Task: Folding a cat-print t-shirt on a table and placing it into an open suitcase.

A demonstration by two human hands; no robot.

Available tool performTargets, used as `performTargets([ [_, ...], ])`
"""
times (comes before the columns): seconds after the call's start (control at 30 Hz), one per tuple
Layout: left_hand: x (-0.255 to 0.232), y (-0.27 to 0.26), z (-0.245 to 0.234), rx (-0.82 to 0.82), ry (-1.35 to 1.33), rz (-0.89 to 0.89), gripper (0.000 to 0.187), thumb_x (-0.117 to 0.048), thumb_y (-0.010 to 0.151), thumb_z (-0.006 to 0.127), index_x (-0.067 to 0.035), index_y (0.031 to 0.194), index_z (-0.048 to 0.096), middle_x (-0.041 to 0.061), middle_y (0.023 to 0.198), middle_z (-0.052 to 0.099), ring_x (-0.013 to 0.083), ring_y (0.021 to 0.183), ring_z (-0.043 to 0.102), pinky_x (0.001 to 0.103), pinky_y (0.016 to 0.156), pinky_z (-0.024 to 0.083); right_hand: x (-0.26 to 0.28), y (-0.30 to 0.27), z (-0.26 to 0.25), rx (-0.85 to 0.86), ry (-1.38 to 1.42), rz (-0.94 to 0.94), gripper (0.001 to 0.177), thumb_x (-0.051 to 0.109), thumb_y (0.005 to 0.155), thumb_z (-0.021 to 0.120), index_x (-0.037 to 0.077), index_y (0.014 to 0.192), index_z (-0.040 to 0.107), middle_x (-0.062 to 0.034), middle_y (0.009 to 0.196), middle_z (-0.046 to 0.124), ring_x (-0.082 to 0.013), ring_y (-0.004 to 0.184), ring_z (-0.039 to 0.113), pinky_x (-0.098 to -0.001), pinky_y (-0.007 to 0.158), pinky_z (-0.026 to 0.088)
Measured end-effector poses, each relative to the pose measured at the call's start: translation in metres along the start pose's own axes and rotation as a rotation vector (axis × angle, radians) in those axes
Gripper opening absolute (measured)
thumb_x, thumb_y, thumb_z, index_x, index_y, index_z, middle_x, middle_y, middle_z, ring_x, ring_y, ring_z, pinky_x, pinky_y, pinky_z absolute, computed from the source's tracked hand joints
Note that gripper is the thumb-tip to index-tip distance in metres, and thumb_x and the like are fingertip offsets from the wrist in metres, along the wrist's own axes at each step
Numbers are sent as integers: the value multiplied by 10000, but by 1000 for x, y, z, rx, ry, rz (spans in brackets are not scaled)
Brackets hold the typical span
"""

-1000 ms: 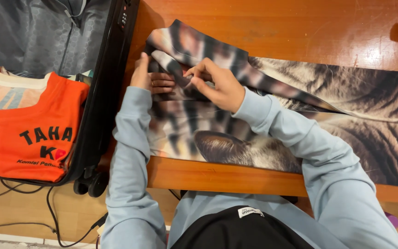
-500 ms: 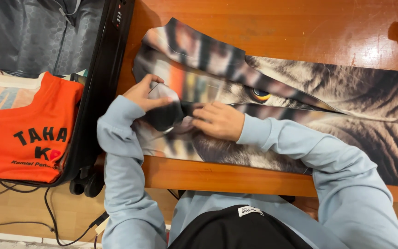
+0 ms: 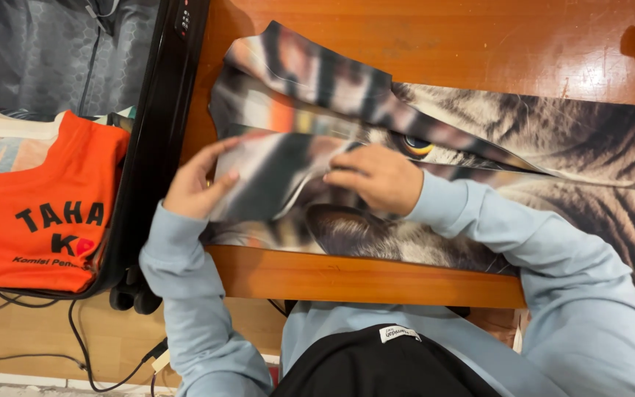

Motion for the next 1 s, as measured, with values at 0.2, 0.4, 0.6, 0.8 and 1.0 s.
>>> performTargets([
  [0.2,24,-31,-4,146,86,-436,671,-7,902,788,-34,1532,557,99,1324,517,227,1006,534,351,788,464,10,-23,27,247,-150,-40,368,200,788,727,97,1138,677,-41,1184,658,-214,942,602,-350,794,471],
  [0.4,4,-34,-7,271,-14,-167,782,-34,849,769,-65,1545,413,41,1471,433,150,1312,518,274,1037,472,28,7,9,188,86,-115,442,285,841,740,38,1198,650,-80,1184,621,-223,917,574,-354,758,457],
  [0.6,19,-34,-9,328,38,-207,828,1,838,771,-46,1572,392,57,1410,451,170,1312,508,284,1067,431,30,-24,37,380,-49,-126,372,170,842,701,98,1201,640,-59,1245,655,-193,911,613,-335,754,483],
  [0.8,-23,-51,-3,340,34,-46,834,42,846,742,-5,1595,379,102,1436,439,206,1397,451,290,1147,328,35,-5,-1,267,164,-54,306,182,893,707,140,1188,636,-75,1236,640,-229,914,613,-356,743,472],
  [1.0,2,-52,-7,375,524,-90,934,-128,761,844,-91,1571,379,155,1383,430,269,1257,488,327,1065,393,51,-12,20,555,70,-21,498,341,870,749,168,1309,593,-124,1270,553,-298,1058,559,-444,864,466],
])
Point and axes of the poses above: each hand's wrist, its own y-axis towards the middle knuckle, its own z-axis out of the palm, x = y × z, the point moved 1 cm from there along y, towards the middle knuckle
